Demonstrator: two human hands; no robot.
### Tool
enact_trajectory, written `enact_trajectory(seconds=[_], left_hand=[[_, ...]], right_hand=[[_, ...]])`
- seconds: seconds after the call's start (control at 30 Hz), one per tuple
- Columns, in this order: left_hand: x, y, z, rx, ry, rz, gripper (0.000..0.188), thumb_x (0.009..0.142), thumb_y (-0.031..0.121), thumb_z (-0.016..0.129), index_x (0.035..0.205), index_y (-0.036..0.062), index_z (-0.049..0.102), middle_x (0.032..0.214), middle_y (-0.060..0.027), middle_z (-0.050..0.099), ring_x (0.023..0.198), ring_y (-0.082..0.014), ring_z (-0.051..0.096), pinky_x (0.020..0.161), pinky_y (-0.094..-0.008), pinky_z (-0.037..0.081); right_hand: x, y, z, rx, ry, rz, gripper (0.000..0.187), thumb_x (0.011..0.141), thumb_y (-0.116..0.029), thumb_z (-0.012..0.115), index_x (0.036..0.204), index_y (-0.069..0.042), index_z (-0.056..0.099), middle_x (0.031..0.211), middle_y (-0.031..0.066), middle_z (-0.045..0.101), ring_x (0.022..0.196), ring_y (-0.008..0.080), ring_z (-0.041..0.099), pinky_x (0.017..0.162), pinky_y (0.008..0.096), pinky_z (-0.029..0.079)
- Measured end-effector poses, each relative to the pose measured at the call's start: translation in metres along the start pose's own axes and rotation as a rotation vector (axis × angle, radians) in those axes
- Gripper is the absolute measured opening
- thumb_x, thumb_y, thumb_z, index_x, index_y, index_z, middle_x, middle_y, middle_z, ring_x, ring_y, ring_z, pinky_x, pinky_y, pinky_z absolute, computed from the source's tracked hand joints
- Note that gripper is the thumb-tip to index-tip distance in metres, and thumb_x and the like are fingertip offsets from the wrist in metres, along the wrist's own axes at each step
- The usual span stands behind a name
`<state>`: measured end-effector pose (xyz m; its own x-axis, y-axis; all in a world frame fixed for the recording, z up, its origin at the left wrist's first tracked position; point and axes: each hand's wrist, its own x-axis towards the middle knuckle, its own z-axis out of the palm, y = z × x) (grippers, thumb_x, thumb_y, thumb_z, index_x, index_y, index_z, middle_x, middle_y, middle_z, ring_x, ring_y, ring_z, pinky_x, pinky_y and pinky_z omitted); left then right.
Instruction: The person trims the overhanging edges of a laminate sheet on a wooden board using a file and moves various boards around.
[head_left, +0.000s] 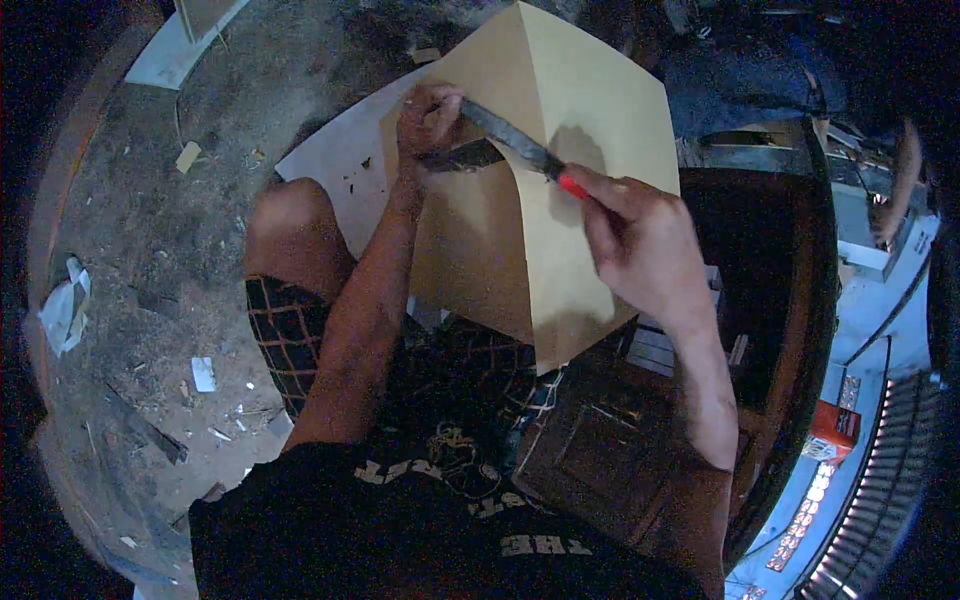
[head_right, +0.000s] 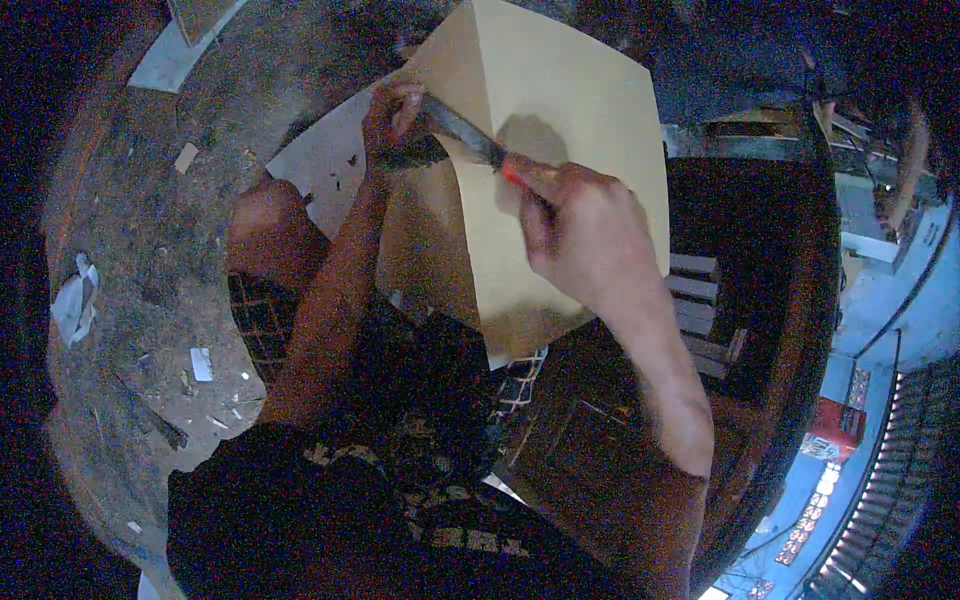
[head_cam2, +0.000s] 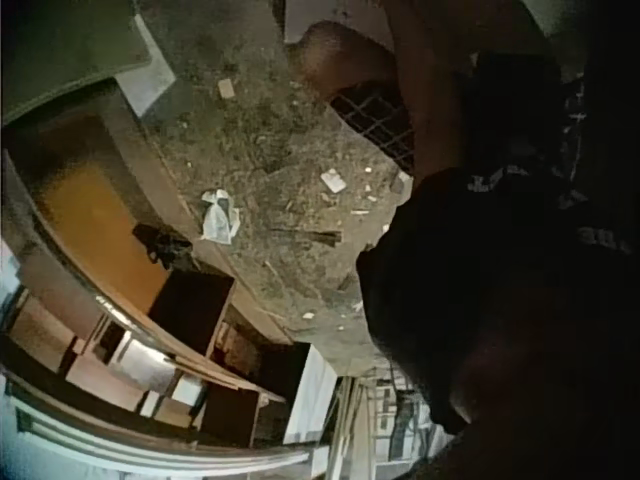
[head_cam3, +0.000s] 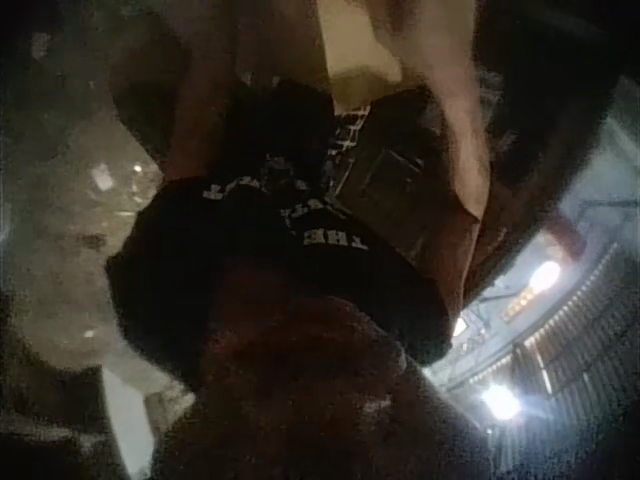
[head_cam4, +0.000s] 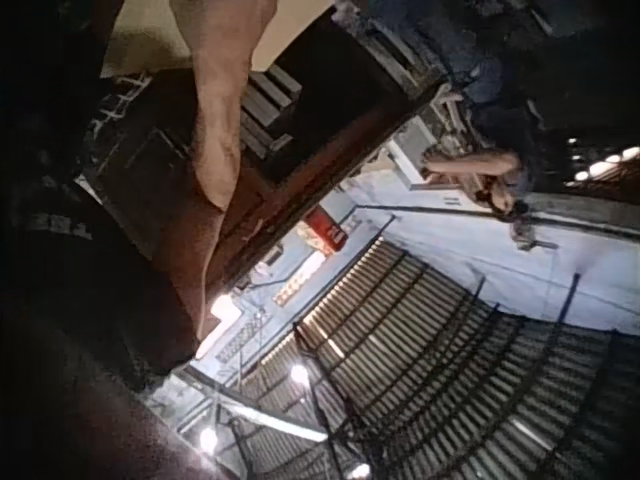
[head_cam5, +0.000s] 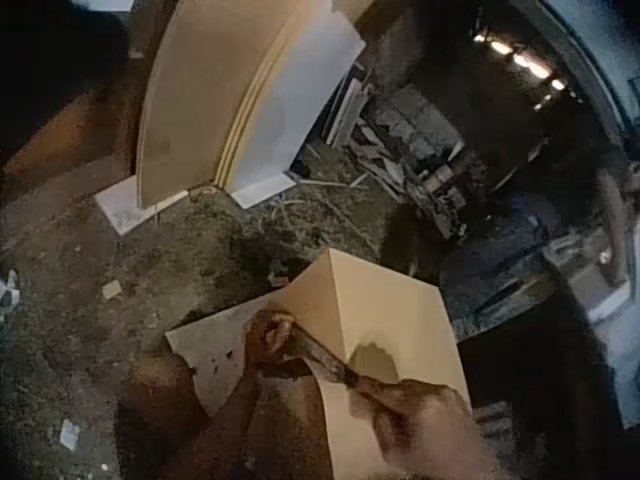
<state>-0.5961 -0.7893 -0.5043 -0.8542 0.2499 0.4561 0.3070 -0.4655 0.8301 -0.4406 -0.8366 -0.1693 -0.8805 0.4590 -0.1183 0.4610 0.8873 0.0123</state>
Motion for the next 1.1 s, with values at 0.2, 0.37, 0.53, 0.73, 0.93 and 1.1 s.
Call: enact_trajectory(seconds=[0.2,0.37,0.53,0.73,0.93,1.1], left_hand=[[0.019,0.057,0.027,-0.084,-0.115,0.139,0.028,0.089,0.034,0.071,0.103,0.0104,0.071,0.105,-0.0100,0.068,0.102,-0.0284,0.062,0.091,-0.0394,0.047],[0.011,0.067,0.026,-0.148,-0.066,0.057,0.019,0.089,0.025,0.072,0.102,0.0101,0.071,0.101,-0.0082,0.068,0.102,-0.0254,0.062,0.092,-0.0377,0.048],[0.000,0.051,0.016,-0.205,-0.082,0.017,0.012,0.090,0.014,0.072,0.101,0.0098,0.072,0.102,-0.0067,0.068,0.102,-0.0215,0.061,0.093,-0.0354,0.048],[-0.004,0.054,0.018,-0.171,-0.095,-0.005,0.020,0.086,0.004,0.067,0.104,0.0094,0.071,0.102,-0.0085,0.069,0.098,-0.0253,0.066,0.086,-0.0354,0.053],[-0.013,0.049,0.016,-0.156,-0.135,0.041,0.015,0.091,0.011,0.067,0.105,0.0084,0.068,0.101,-0.0070,0.066,0.102,-0.0210,0.061,0.090,-0.0362,0.049],[0.011,0.032,0.004,-0.077,-0.207,0.268,0.016,0.092,0.019,0.068,0.105,0.0112,0.068,0.100,-0.0069,0.068,0.106,-0.0244,0.062,0.095,-0.0383,0.046]], right_hand=[[-0.035,-0.002,-0.047,0.136,0.125,0.076,0.034,0.081,0.003,0.064,0.113,-0.007,0.072,0.081,0.0171,0.068,0.067,0.0271,0.067,0.064,0.0343,0.052],[-0.034,-0.004,-0.045,0.127,0.013,0.137,0.034,0.082,0.002,0.064,0.114,-0.006,0.071,0.082,0.0181,0.067,0.068,0.0303,0.067,0.065,0.0367,0.053],[-0.038,-0.004,-0.025,0.059,-0.009,0.043,0.037,0.084,0.007,0.060,0.120,-0.002,0.068,0.074,0.0156,0.061,0.063,0.0220,0.060,0.063,0.0308,0.048],[-0.039,-0.001,-0.028,0.031,-0.026,0.072,0.040,0.080,0.001,0.064,0.119,-0.007,0.067,0.077,0.0150,0.062,0.066,0.0300,0.063,0.063,0.0385,0.051],[-0.048,-0.001,-0.020,-0.054,0.050,0.037,0.039,0.079,0.004,0.063,0.116,-0.005,0.069,0.078,0.0171,0.063,0.067,0.0318,0.064,0.063,0.0389,0.051],[-0.039,-0.002,-0.033,-0.036,0.028,-0.001,0.034,0.081,0.003,0.063,0.114,-0.003,0.069,0.077,0.0189,0.064,0.070,0.0326,0.066,0.066,0.0384,0.052]])
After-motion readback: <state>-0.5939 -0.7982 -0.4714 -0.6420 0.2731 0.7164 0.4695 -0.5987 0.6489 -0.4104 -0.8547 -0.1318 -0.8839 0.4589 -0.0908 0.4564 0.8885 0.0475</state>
